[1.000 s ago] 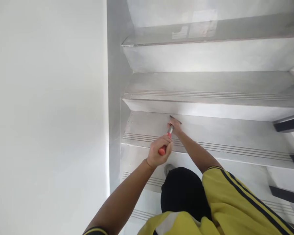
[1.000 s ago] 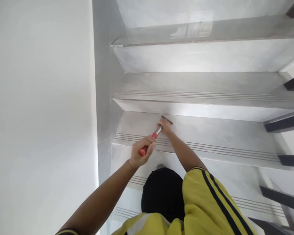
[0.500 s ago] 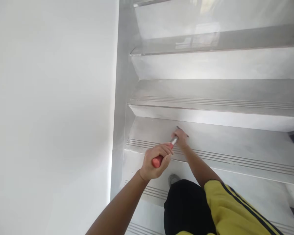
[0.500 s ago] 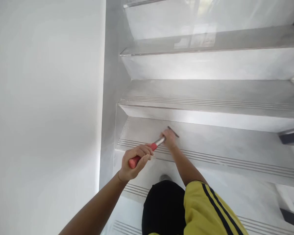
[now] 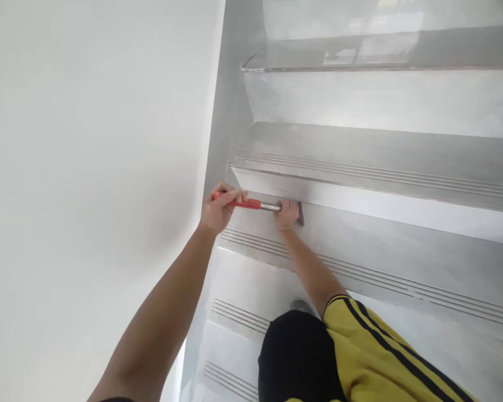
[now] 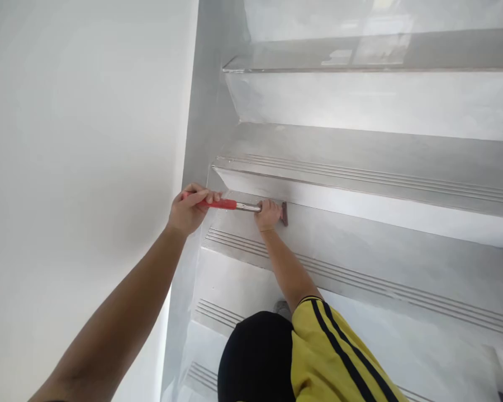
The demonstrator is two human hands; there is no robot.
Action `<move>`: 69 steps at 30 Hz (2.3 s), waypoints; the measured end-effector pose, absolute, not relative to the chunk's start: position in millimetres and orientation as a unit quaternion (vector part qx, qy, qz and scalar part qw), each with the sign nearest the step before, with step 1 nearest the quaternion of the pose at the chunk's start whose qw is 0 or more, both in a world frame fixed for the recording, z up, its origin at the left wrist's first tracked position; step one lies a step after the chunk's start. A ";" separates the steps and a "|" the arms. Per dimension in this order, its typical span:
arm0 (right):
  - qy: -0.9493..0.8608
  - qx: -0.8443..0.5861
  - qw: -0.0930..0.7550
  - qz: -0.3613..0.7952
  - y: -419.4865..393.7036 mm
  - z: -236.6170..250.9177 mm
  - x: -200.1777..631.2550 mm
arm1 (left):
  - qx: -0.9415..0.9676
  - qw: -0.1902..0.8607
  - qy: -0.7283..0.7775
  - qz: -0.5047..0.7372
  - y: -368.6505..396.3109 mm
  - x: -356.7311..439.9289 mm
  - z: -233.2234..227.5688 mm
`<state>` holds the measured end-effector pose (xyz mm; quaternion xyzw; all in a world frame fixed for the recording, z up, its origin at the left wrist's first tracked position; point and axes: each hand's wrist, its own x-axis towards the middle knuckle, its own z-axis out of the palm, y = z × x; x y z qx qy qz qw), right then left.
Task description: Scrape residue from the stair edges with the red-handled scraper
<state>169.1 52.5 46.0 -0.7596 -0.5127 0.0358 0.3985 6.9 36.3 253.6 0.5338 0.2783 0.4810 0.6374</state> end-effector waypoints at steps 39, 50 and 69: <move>-0.787 -0.411 0.446 0.114 91.4 50.7 113.8 | 0.670 0.378 0.357 0.530 -61.1 -9.4 237.3; -0.789 -0.408 0.444 0.117 105.4 54.1 96.5 | 0.654 0.376 0.378 0.537 -56.4 -28.4 217.9; -0.801 -0.353 0.473 0.099 103.4 42.7 84.6 | 0.657 0.368 0.331 0.569 -67.6 -38.5 203.6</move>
